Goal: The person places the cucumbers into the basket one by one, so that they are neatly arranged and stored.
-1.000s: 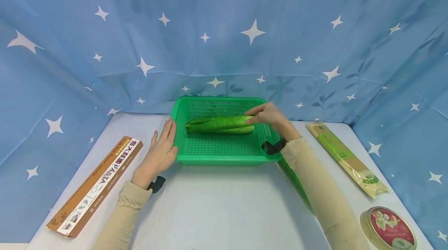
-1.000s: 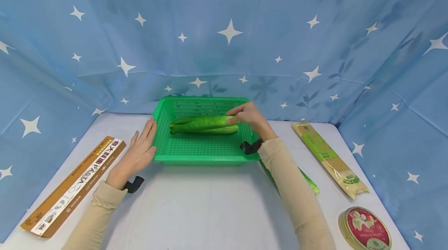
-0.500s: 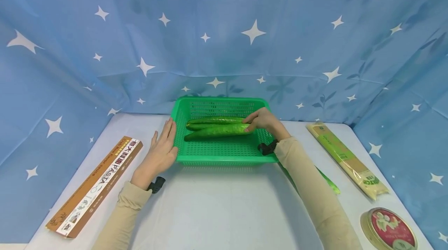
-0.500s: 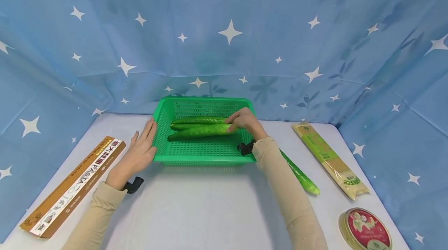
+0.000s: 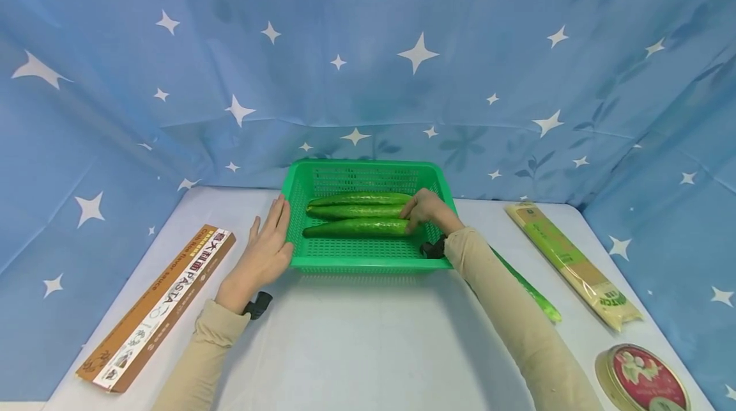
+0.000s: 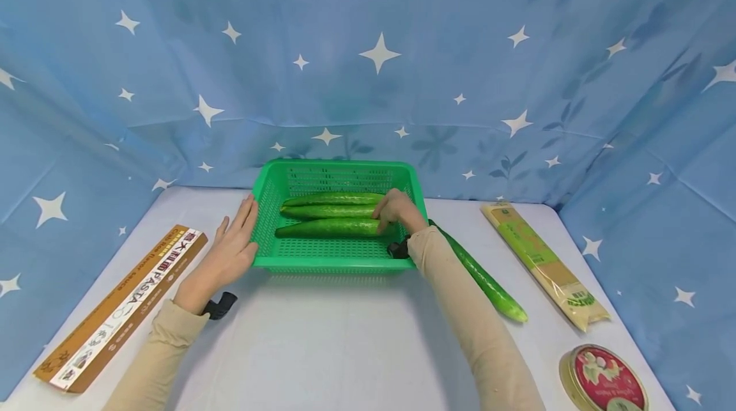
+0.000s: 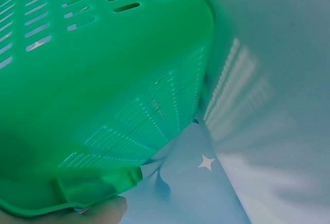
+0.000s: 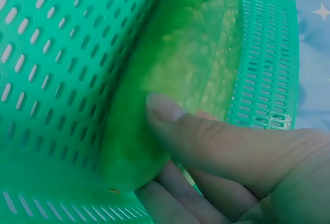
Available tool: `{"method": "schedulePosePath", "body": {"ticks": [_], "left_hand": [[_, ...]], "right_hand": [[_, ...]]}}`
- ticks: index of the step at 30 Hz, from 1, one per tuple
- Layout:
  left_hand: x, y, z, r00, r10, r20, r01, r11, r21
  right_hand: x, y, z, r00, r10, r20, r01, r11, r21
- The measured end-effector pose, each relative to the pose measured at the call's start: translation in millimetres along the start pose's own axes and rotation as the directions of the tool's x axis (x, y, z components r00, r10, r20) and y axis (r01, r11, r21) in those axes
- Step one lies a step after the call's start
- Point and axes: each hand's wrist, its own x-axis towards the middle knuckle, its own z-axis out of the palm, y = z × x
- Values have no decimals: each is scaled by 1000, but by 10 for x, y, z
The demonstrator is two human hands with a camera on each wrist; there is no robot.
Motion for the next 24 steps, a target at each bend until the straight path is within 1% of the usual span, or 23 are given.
{"method": "schedulePosePath", "body": {"ticks": [4, 9, 12, 15, 17, 20, 22, 24], "left_hand": [[-4, 0, -1, 1000, 3, -2, -3, 1000, -4], [-3, 8, 1, 1000, 5, -4, -5, 1000, -8], [-7, 10, 2, 1000, 6, -3, -6, 1000, -8], [-6, 9, 0, 1000, 6, -5, -6, 1000, -7], [-6, 6, -2, 1000, 6, -5, -6, 1000, -5], [-7, 8, -3, 1000, 6, -4, -6, 1000, -3], [-7, 8, -4, 1000, 8, -3, -8, 1000, -2], [-8, 9, -2, 1000, 9, -2, -9, 1000, -5]], "right_hand": [[-2, 2, 14, 1000, 1, -16, -1, 1000, -12], [-49, -19, -21, 1000, -11, -26, 12, 999, 39], [-127, -47, -87, 999, -46, -24, 48, 995, 82], [-229, -96, -192, 995, -100, -25, 103, 985, 140], [-318, -133, -272, 991, -135, -25, 137, 969, 203], [-484, -182, -388, 984, -171, -46, 177, 952, 249], [-626, -212, -459, 979, -186, -79, 200, 944, 263], [-774, -219, -521, 970, -210, -121, 234, 941, 246]]}}
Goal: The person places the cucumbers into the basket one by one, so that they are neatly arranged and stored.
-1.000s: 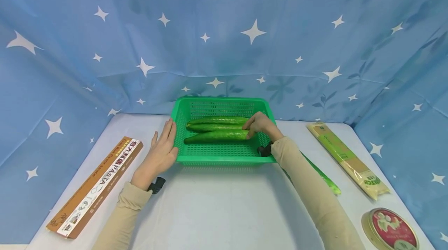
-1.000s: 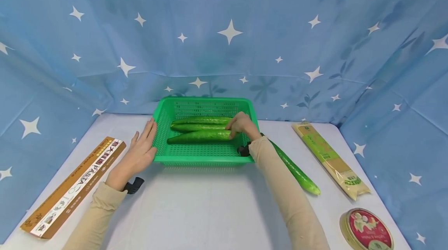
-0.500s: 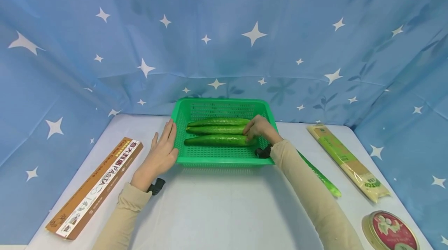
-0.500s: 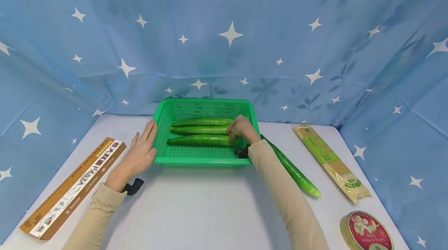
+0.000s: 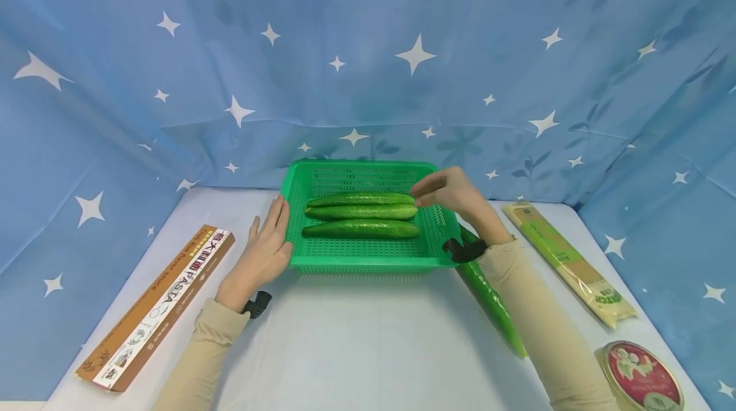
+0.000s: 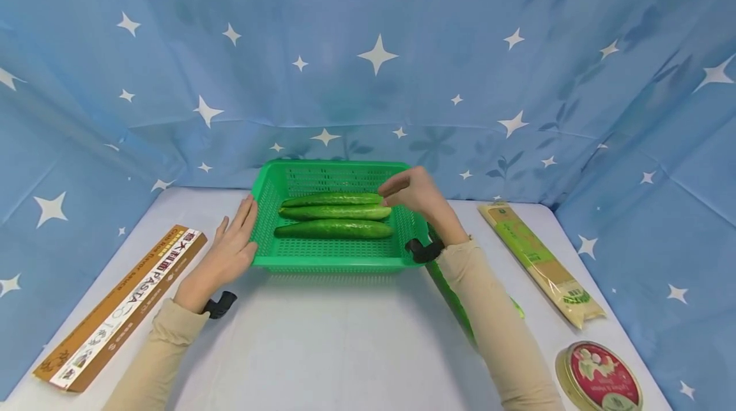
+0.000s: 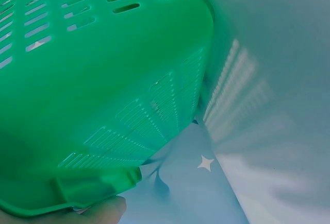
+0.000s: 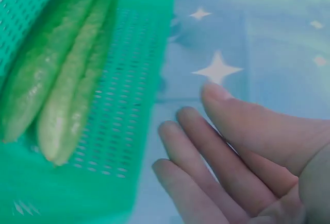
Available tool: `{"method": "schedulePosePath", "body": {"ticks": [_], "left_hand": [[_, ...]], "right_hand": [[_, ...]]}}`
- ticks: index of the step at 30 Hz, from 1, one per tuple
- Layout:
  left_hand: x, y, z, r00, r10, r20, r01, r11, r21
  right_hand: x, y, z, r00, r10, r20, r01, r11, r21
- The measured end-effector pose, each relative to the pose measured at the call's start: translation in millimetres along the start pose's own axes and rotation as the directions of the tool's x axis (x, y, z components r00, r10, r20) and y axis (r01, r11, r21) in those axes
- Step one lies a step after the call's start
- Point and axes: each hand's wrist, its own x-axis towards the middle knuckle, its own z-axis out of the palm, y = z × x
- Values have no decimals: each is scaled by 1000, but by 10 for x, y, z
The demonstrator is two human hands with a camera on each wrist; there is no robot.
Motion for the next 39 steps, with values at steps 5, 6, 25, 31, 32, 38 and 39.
{"method": "schedulePosePath", "body": {"ticks": [5, 6, 25, 31, 32, 38, 39], "left_hand": [[0, -5, 0, 1000, -1, 6, 1, 1000, -6], [-1, -5, -1, 1000, -2, 7, 2, 1000, -6], [-1, -31, 2, 1000, -7, 7, 7, 1000, 0], [13, -17, 4, 1000, 1, 3, -1, 1000, -2], [12, -12, 4, 1000, 1, 5, -1, 1000, -4], [5, -2, 5, 1000, 1, 6, -1, 1000, -7], [6, -4, 5, 1000, 2, 6, -2, 1000, -8]], "right_hand": [[-335, -63, -158, 995, -75, -68, 73, 997, -23], [-399, -66, -194, 994, -80, -79, 78, 997, -29], [-1583, 628, -402, 895, -68, -440, 12, 992, -129], [-1843, 929, -175, 861, -20, -508, 29, 1000, 11], [-1875, 978, -131, 861, -9, -508, 42, 998, 55], [-2025, 1269, 41, 861, 149, -486, -34, 971, 238], [-2047, 1317, 59, 856, 191, -480, -77, 966, 249]]}}
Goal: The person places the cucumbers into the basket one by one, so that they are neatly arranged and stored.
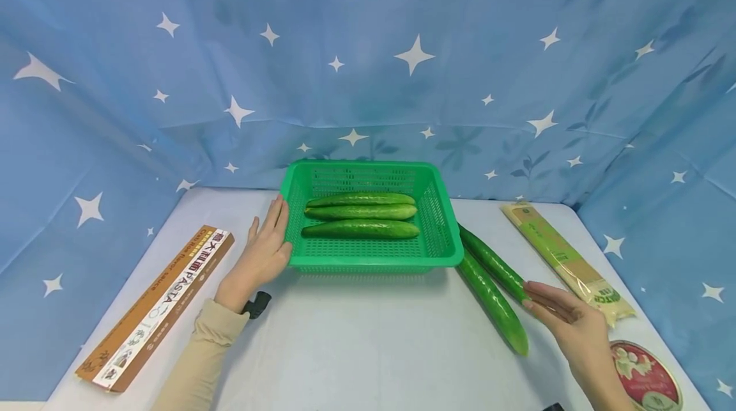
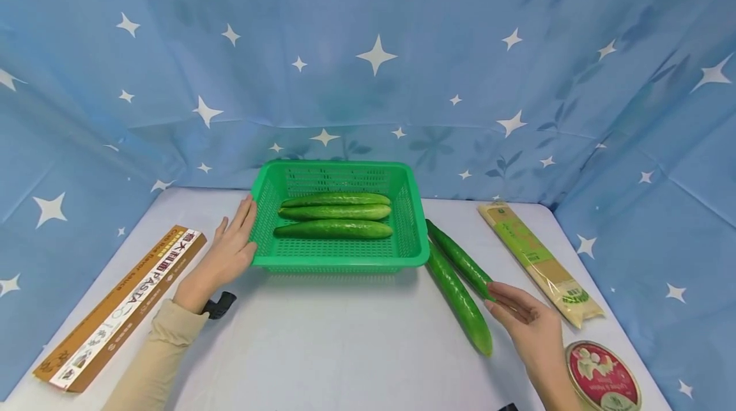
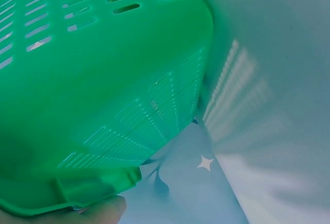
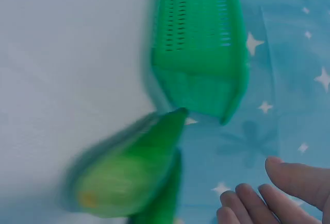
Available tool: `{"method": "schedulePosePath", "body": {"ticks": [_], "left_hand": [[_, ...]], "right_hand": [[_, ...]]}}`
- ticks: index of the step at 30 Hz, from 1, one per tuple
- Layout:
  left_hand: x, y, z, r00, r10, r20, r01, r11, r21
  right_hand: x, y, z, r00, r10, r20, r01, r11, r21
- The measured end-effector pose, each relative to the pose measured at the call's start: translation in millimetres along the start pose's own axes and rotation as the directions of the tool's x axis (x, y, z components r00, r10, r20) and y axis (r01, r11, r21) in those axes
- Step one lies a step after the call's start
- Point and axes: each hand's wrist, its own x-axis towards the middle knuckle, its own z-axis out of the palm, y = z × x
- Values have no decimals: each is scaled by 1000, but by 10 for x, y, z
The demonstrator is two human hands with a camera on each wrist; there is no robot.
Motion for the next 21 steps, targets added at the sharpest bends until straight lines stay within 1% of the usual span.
{"method": "schedulePosePath", "body": {"ticks": [2, 3, 5, 7, 10, 12, 14, 17, 21], "left_hand": [[1, -2, 0, 1000, -2, 0, 2, 1000, -3], [0, -1, 1, 1000, -3, 1, 3, 1000, -4], [-1, -2, -1, 1000, -6, 3, 6, 1000, -4], [0, -6, -5, 1000, -5, 0, 5, 1000, 0], [1, -5, -4, 1000, -3, -3, 3, 1000, 9], [2, -4, -3, 1000, -2, -5, 2, 1000, 11], [0, -5, -2, 1000, -4, -5, 4, 1000, 14], [-2, -6, 1, 1000, -6, -4, 6, 1000, 9], [-4, -6, 7, 1000, -5, -4, 5, 1000, 2]], "right_hand": [[-33, 103, -6, 996, 84, 12, -84, 996, 12], [-50, 151, -6, 991, 130, 23, -131, 991, 28], [-79, 243, 7, 980, 192, 52, -195, 979, 51], [-96, 313, 31, 967, 240, 87, -243, 970, 23], [-100, 383, 64, 938, 323, 122, -319, 946, -52], [-89, 408, 86, 926, 356, 127, -345, 933, -101], [-74, 428, 104, 916, 383, 123, -369, 921, -120], [-58, 451, 123, 920, 374, 117, -358, 924, -131], [-42, 469, 129, 931, 347, 116, -323, 928, -185]]}}
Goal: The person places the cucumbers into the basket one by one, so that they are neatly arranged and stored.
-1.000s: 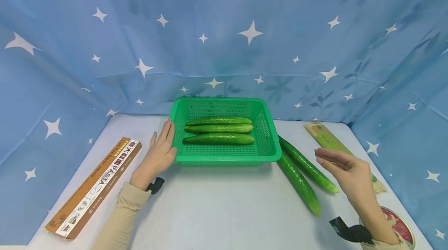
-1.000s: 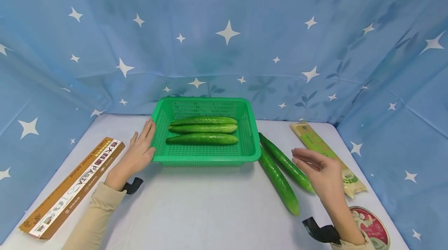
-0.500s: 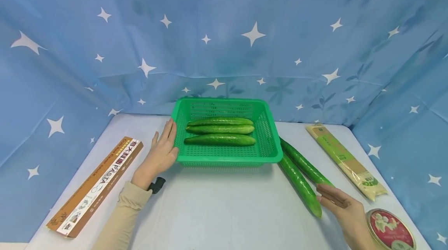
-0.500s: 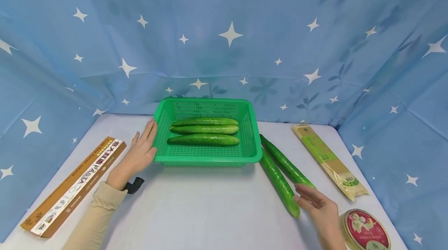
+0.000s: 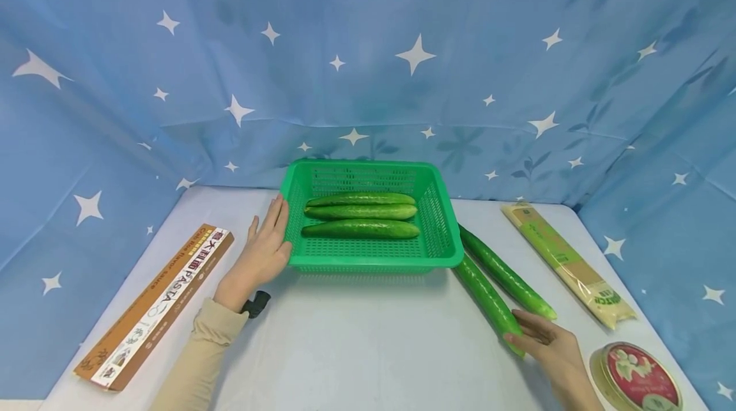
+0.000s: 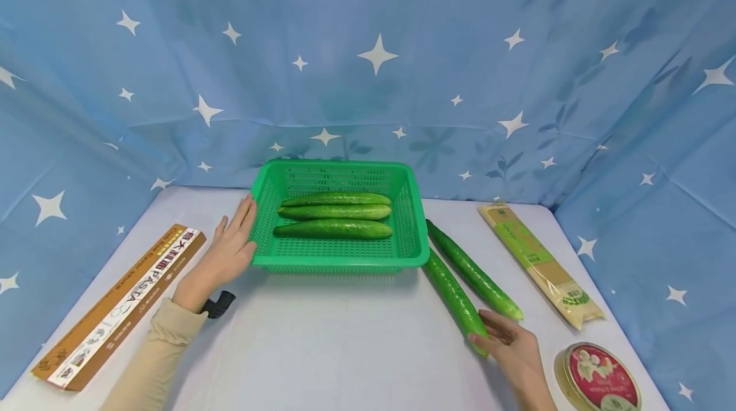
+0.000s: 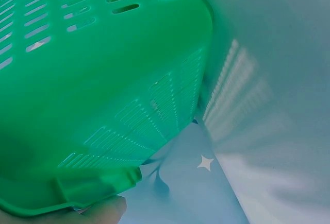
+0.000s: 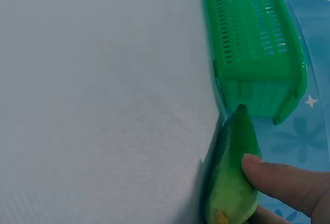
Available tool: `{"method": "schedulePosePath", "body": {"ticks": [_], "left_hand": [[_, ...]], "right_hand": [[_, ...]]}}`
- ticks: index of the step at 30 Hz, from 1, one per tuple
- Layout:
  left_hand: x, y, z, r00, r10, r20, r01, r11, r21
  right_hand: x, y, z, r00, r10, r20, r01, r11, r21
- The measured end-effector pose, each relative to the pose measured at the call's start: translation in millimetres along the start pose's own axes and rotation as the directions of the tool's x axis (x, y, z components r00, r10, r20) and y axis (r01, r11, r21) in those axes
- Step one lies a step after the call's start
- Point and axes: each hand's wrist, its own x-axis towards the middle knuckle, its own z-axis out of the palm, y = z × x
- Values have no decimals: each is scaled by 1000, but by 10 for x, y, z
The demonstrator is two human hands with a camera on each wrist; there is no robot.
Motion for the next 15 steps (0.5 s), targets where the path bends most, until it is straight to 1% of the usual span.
{"method": "schedulePosePath", "body": {"ticks": [2, 5, 10, 15], "left_hand": [[3, -4, -4, 1000, 1, 0, -1, 1000, -1], [4, -8, -8, 1000, 4, -1, -4, 1000, -2], [5, -7, -10, 1000, 7, -4, -7, 1000, -2], [4, -3, -5, 1000, 7, -5, -7, 1000, 2]], "right_hand": [[9, -5, 0, 1000, -5, -9, 5, 999, -38], [22, -12, -3, 1000, 8, -17, -9, 998, -66], [24, -20, -6, 998, 46, -34, -47, 998, -47], [-44, -73, -37, 999, 34, -25, -35, 999, -3]]}}
